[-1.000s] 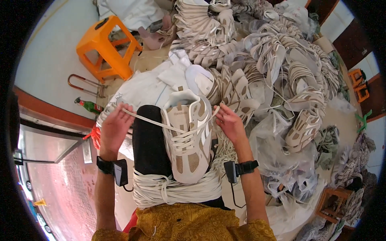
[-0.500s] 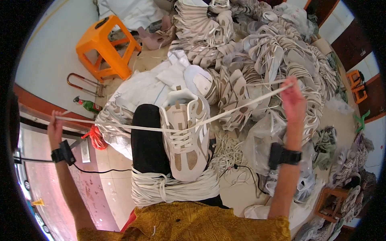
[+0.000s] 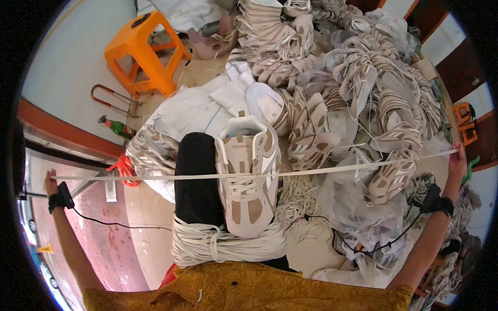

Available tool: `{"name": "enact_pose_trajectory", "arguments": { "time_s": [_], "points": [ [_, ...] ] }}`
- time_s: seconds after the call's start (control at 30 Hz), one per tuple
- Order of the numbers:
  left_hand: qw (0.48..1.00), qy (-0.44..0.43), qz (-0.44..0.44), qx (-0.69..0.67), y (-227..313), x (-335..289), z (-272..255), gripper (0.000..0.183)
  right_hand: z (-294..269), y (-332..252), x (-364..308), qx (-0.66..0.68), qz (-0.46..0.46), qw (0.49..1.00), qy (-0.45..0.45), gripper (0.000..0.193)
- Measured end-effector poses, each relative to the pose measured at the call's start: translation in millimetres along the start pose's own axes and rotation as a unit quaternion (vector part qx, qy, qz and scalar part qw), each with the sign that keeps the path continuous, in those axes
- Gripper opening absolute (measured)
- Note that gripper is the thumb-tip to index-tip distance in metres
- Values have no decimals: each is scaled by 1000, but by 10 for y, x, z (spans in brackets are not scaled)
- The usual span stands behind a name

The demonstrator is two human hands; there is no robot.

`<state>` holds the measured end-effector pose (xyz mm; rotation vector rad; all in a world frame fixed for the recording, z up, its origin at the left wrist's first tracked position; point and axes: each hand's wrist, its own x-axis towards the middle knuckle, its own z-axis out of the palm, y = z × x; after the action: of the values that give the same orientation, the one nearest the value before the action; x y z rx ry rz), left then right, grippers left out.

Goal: The recorder is lacing a white sneaker while sitting among piles of shoe components.

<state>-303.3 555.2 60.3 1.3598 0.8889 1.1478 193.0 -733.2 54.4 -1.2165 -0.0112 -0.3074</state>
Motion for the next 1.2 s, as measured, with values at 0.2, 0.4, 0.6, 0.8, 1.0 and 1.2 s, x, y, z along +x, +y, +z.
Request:
{"name": "enact_pose_trajectory", "arguments": {
  "time_s": [0.2,0.4,0.6,0.8,1.0,1.2],
  "points": [
    [955,-237,78,162,-280,-91,863,29,206,555,-334,-109,-34,993,-29,25],
    [896,-435,-3,87,-451,-2848,3069,26,3193,1467,-1693,-248,7,932,-266,38],
    [832,-506,183,134,-410,-4728,3816,7,4565,1961,-3024,-237,181,844,-447,11],
    [815,-529,175,161,-606,-4930,3731,6,4609,2053,-3190,-257,214,813,-476,7],
    [839,-501,174,124,-574,-4974,3703,7,4579,2056,-3155,-167,359,816,-421,7],
    [827,-508,195,141,-642,-4987,3722,5,4553,2082,-3170,-170,361,818,-413,7]
  ]
}}
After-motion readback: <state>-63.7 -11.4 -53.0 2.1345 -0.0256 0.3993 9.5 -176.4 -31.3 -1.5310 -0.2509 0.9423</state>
